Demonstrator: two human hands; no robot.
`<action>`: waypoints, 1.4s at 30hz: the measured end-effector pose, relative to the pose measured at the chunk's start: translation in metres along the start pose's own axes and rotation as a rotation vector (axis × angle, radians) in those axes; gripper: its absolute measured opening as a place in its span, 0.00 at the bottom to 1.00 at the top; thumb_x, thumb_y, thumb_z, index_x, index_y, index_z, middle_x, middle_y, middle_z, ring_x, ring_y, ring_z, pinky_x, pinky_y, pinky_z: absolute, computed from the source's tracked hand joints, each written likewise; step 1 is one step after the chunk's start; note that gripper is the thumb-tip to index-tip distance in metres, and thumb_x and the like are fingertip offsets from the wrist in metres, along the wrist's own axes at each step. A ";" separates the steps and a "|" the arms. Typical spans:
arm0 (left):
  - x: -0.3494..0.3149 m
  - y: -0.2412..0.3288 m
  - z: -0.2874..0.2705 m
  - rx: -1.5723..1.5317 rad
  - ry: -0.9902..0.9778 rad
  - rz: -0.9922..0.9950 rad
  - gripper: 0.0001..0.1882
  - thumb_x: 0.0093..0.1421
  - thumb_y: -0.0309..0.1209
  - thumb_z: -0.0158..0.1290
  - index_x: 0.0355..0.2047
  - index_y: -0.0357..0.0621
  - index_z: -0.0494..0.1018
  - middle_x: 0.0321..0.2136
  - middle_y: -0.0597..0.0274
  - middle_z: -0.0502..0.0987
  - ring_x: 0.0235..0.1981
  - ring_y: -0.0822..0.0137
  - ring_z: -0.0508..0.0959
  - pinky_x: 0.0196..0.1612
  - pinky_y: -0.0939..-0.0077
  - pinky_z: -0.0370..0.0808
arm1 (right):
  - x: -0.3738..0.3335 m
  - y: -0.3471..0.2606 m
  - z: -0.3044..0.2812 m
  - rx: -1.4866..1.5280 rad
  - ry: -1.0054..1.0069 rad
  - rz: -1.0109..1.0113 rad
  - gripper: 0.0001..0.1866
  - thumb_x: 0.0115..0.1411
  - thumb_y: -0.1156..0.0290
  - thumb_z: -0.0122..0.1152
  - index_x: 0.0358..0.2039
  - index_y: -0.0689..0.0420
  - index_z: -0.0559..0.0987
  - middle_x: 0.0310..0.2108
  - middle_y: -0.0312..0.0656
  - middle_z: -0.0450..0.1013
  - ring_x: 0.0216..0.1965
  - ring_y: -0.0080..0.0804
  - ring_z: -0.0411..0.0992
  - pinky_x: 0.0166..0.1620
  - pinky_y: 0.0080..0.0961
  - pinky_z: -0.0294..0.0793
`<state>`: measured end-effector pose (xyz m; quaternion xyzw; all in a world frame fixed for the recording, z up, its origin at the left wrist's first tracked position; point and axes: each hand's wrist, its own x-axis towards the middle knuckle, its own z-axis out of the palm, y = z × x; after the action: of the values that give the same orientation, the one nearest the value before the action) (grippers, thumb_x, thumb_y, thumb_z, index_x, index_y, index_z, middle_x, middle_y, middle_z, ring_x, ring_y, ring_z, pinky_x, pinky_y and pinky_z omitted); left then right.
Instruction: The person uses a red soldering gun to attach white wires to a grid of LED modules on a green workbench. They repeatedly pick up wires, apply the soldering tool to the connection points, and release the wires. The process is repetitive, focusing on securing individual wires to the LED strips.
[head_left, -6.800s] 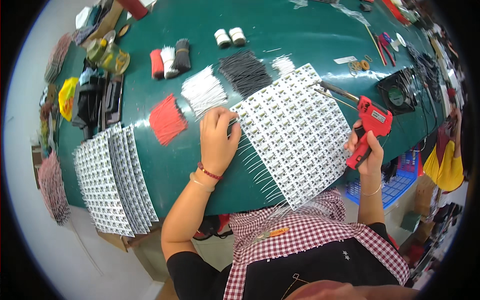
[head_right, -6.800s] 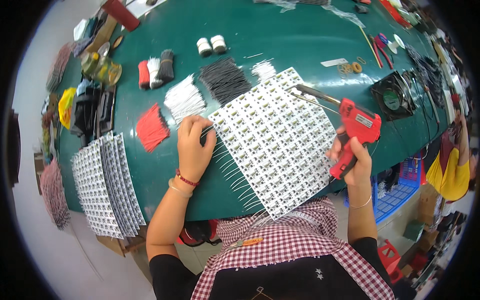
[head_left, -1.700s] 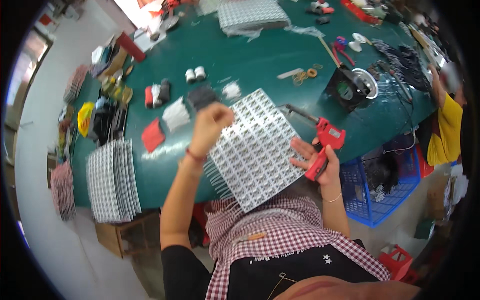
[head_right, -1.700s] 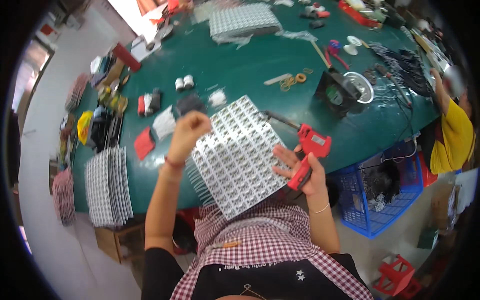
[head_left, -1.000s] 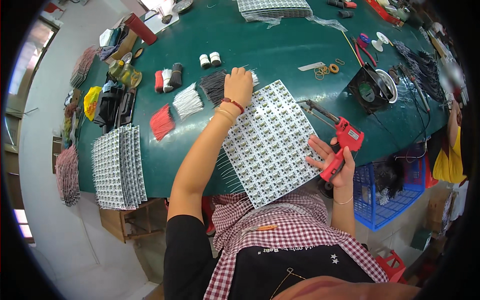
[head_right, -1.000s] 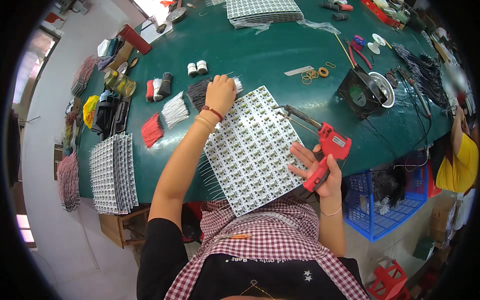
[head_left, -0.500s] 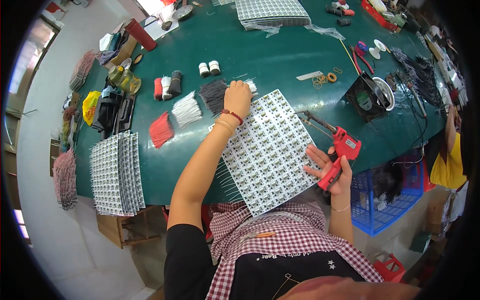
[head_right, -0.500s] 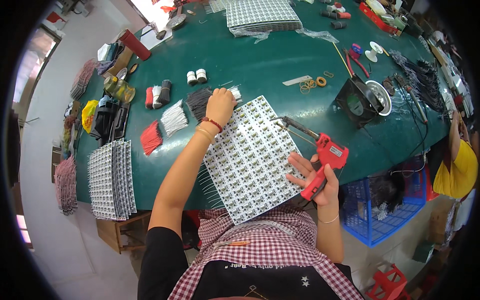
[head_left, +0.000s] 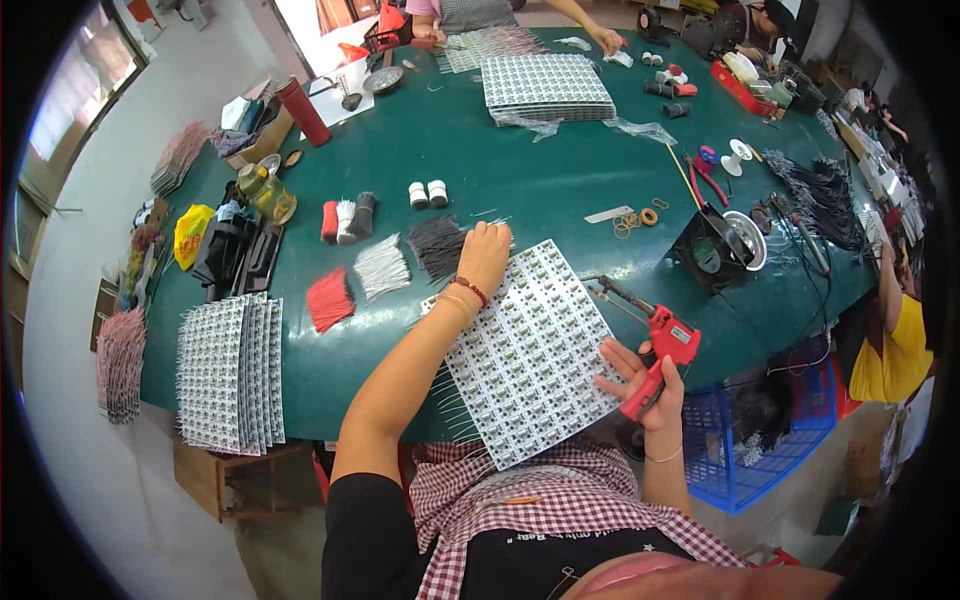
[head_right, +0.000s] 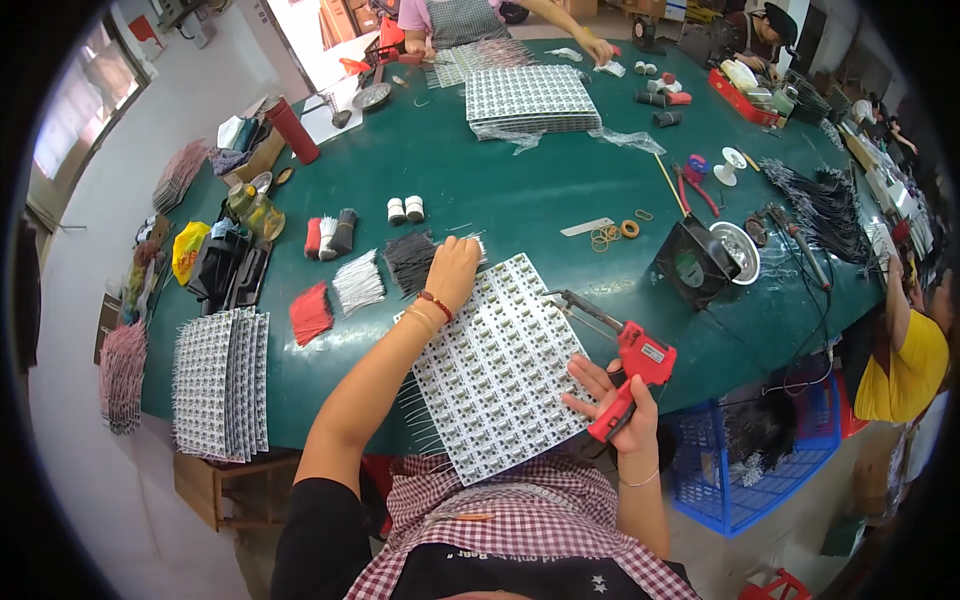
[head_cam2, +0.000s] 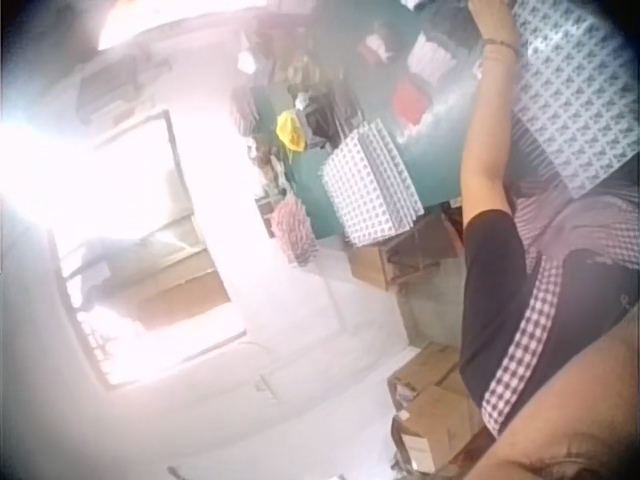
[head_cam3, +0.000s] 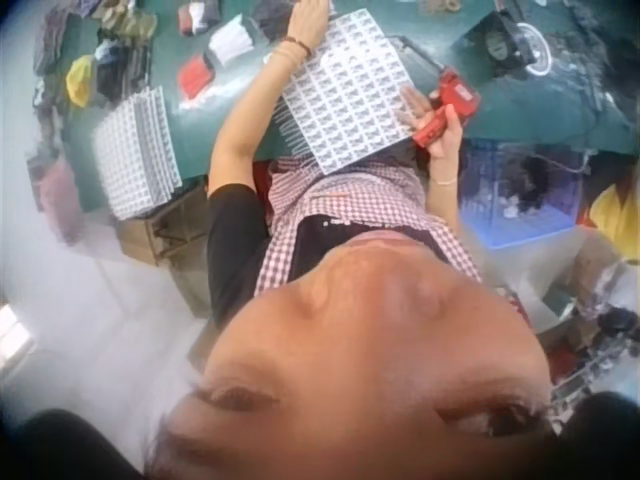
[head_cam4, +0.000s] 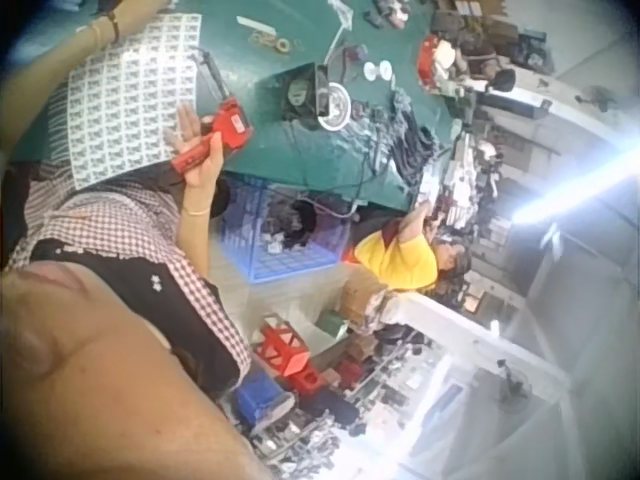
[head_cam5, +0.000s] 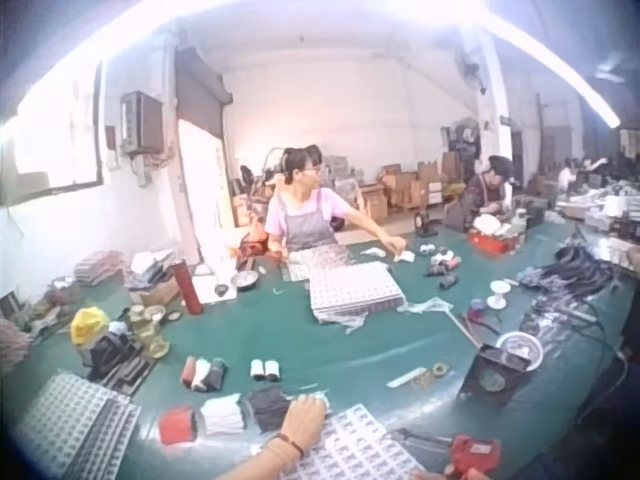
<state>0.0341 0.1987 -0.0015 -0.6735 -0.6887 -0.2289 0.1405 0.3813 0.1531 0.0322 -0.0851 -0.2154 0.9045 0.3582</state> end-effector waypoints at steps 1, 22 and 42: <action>0.000 0.002 0.000 -0.009 0.001 -0.006 0.04 0.50 0.20 0.48 0.28 0.39 0.66 0.27 0.55 0.71 0.34 0.56 0.69 0.38 0.66 0.68 | 0.000 0.000 0.000 0.000 0.003 0.000 0.17 0.64 0.59 0.52 0.47 0.56 0.68 0.62 0.67 0.51 0.66 0.57 0.48 0.59 0.68 0.54; -0.024 0.034 -0.072 -0.977 -0.307 -0.383 0.07 0.57 0.20 0.48 0.31 0.45 0.75 0.32 0.58 0.73 0.35 0.65 0.72 0.38 0.70 0.69 | -0.018 -0.005 0.010 -0.094 0.147 -0.067 0.16 0.62 0.62 0.54 0.46 0.58 0.69 0.53 0.58 0.65 0.54 0.46 0.67 0.52 0.52 0.72; -0.129 0.157 -0.169 -1.186 -0.708 -0.449 0.07 0.64 0.24 0.44 0.34 0.35 0.71 0.24 0.60 0.78 0.18 0.73 0.79 0.19 0.82 0.70 | -0.024 0.051 0.092 -0.955 0.334 0.013 0.12 0.54 0.66 0.67 0.34 0.60 0.77 0.26 0.32 0.74 0.27 0.17 0.69 0.32 0.18 0.69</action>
<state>0.1776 -0.0004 0.0982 -0.5125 -0.5745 -0.3554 -0.5301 0.3395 0.0738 0.0913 -0.3843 -0.5441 0.6815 0.3031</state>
